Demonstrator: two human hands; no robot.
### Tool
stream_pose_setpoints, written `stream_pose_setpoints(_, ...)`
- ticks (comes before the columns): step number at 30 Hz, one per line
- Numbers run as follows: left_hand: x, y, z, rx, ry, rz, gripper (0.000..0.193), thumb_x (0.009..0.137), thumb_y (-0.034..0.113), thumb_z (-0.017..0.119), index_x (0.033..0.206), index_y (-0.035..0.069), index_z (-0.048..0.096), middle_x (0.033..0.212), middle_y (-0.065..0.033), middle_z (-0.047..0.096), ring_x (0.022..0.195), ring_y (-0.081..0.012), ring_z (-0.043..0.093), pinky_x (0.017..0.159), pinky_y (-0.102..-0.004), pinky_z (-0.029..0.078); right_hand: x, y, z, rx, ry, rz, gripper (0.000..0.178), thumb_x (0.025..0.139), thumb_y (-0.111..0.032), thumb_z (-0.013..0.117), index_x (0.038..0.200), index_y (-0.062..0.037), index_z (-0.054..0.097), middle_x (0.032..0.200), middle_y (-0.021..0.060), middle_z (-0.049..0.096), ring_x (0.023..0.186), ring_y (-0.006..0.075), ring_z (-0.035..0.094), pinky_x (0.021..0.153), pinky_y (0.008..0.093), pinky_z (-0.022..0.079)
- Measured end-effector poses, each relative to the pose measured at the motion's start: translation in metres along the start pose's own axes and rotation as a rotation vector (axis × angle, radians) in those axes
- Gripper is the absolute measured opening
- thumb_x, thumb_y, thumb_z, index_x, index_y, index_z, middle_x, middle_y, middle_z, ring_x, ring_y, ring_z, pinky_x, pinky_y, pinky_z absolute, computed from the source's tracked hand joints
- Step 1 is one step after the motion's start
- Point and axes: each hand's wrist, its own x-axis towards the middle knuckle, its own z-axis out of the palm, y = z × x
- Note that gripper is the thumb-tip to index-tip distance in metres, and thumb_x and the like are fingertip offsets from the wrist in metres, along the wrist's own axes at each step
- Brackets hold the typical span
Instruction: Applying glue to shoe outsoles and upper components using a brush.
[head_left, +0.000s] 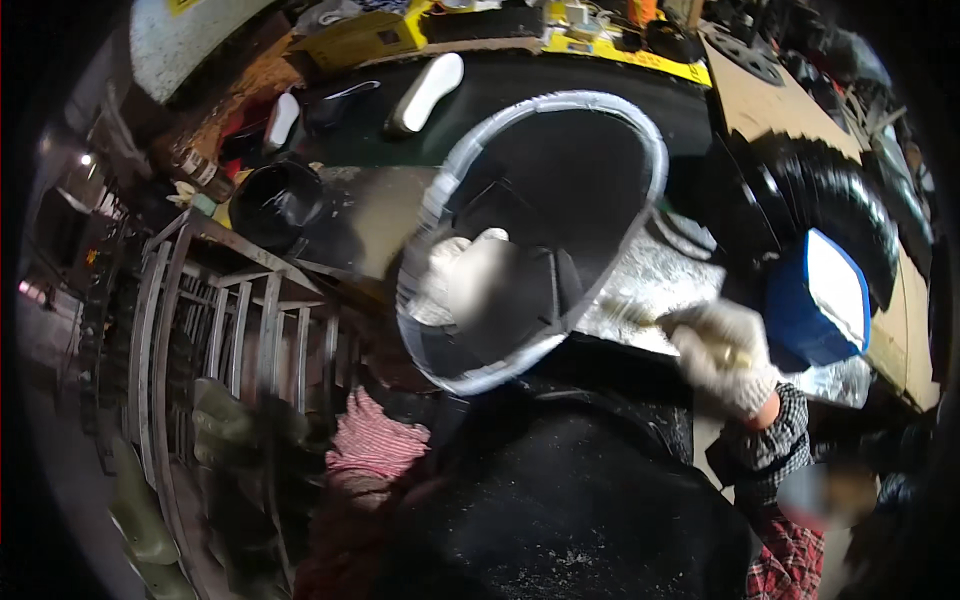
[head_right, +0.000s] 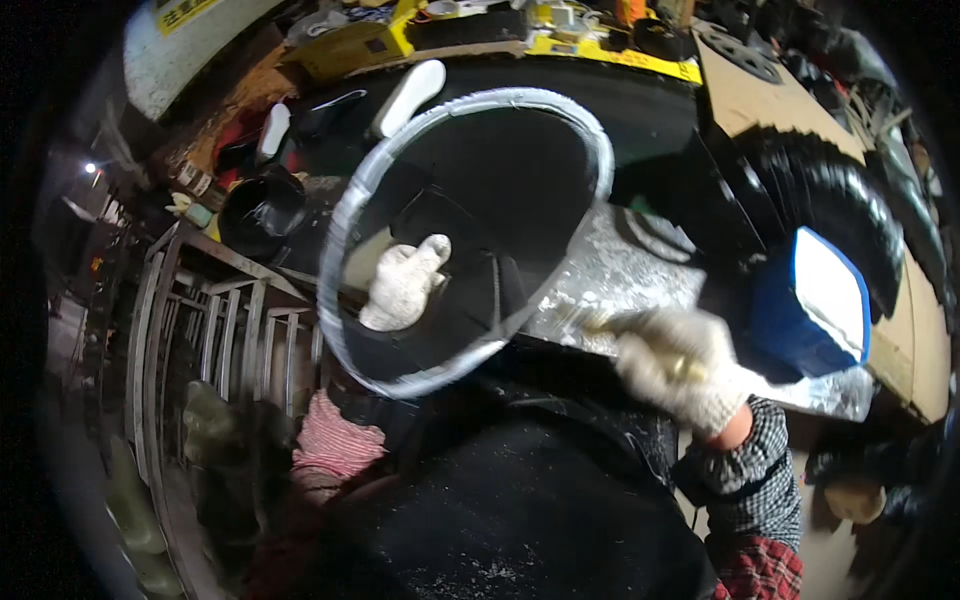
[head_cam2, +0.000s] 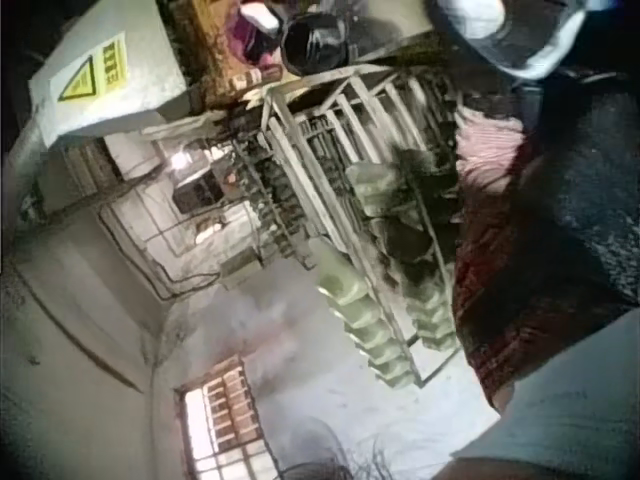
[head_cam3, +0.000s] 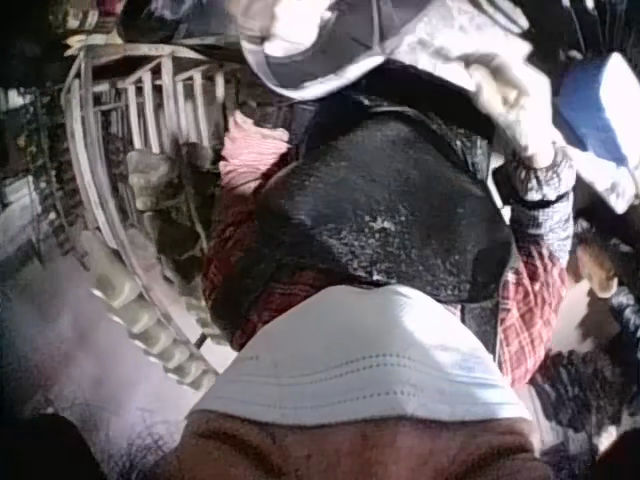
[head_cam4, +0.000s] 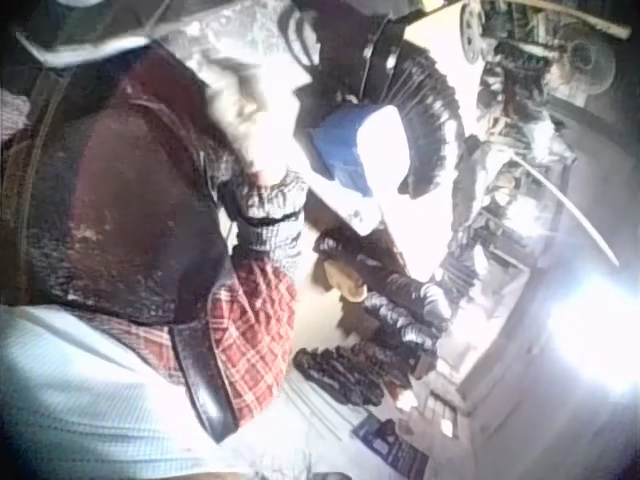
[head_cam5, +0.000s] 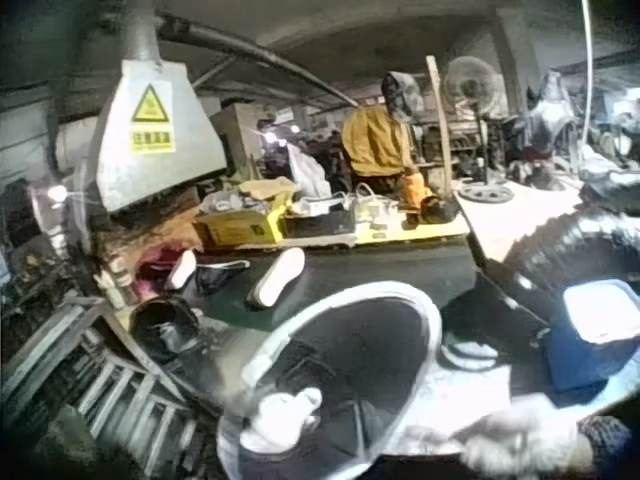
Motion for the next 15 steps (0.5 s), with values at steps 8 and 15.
stream_pose_setpoints(8,-0.015,-0.010,0.037,0.328,-0.059,0.173,0.017,0.096,0.015,0.052,0.099,0.001,0.061,0.080,-0.0008,0.064,0.070,-0.0138,0.060,0.061,-0.0289,0.047,-0.025,0.018,-0.012,-0.019,0.316,-0.297,0.015,0.092,-0.009,0.059,0.092,0.0048,0.065,0.073,0.0064,0.064,0.057,0.0101,0.058,0.051,0.0210,0.046)
stream_pose_setpoints(15,-0.040,0.025,0.045,-0.407,0.057,-0.218,0.016,0.092,0.019,0.062,0.081,0.007,0.059,0.069,0.0035,0.056,0.060,-0.0072,0.051,0.057,-0.0231,0.043,0.019,0.033,-0.043,-0.334,0.666,-0.819,0.025,0.081,0.005,0.066,0.106,0.0080,0.062,0.084,0.0140,0.063,0.067,0.0188,0.062,0.061,0.0256,0.050)
